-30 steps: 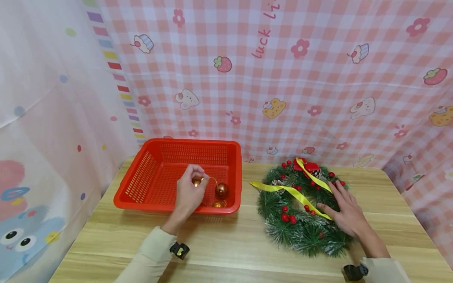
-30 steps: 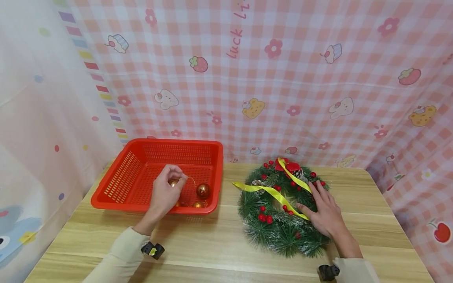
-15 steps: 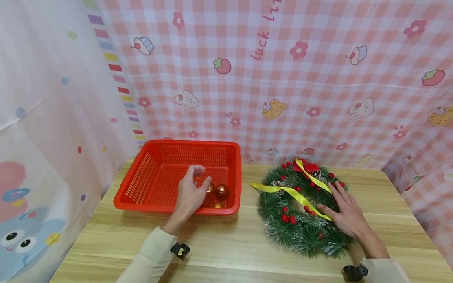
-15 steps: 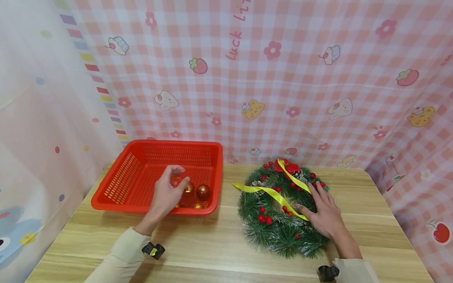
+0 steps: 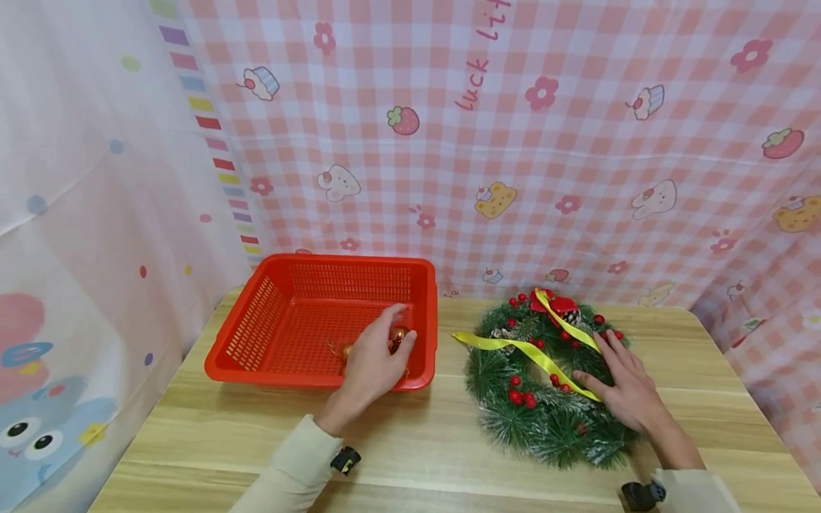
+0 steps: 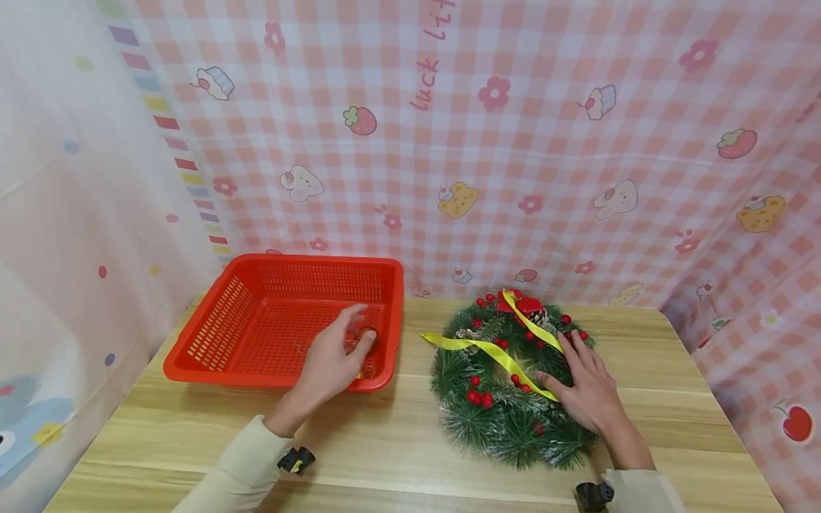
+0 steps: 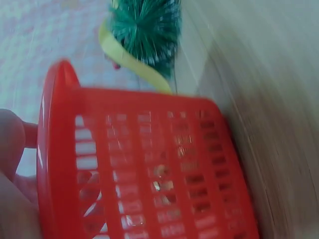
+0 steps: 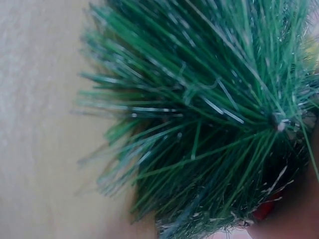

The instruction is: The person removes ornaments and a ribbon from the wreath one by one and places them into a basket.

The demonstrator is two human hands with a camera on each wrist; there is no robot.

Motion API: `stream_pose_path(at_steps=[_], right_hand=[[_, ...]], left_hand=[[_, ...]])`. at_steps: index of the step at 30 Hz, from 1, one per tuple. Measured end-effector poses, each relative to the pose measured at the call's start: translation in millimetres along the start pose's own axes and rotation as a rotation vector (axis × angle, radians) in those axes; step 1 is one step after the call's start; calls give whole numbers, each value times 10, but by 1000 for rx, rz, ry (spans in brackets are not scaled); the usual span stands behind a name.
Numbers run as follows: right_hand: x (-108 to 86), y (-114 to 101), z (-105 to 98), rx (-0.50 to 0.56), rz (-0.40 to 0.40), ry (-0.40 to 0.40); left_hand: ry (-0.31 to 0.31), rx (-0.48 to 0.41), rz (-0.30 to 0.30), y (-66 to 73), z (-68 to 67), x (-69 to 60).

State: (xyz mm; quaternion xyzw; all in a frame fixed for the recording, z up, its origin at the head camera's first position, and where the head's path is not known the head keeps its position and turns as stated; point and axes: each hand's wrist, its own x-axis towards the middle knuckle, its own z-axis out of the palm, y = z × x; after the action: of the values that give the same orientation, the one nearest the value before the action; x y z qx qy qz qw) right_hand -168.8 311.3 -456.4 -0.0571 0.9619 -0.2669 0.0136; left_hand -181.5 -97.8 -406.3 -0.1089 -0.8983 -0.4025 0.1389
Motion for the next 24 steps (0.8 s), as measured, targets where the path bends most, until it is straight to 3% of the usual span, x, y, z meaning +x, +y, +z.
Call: stream_pose_path(at_steps=[6, 9, 15, 24], right_hand=[[-16, -1, 1, -2, -3, 14], [-20, -5, -11, 0, -3, 21], [-27, -2, -29, 26, -15, 62], [-97, 85, -33, 177, -60, 176]], left_hand=[[-170, 162, 9, 113, 173, -26], [-226, 266, 14, 120, 216, -27], [-261, 330, 29, 121, 224, -28], [-268, 339, 23, 106, 236, -44]])
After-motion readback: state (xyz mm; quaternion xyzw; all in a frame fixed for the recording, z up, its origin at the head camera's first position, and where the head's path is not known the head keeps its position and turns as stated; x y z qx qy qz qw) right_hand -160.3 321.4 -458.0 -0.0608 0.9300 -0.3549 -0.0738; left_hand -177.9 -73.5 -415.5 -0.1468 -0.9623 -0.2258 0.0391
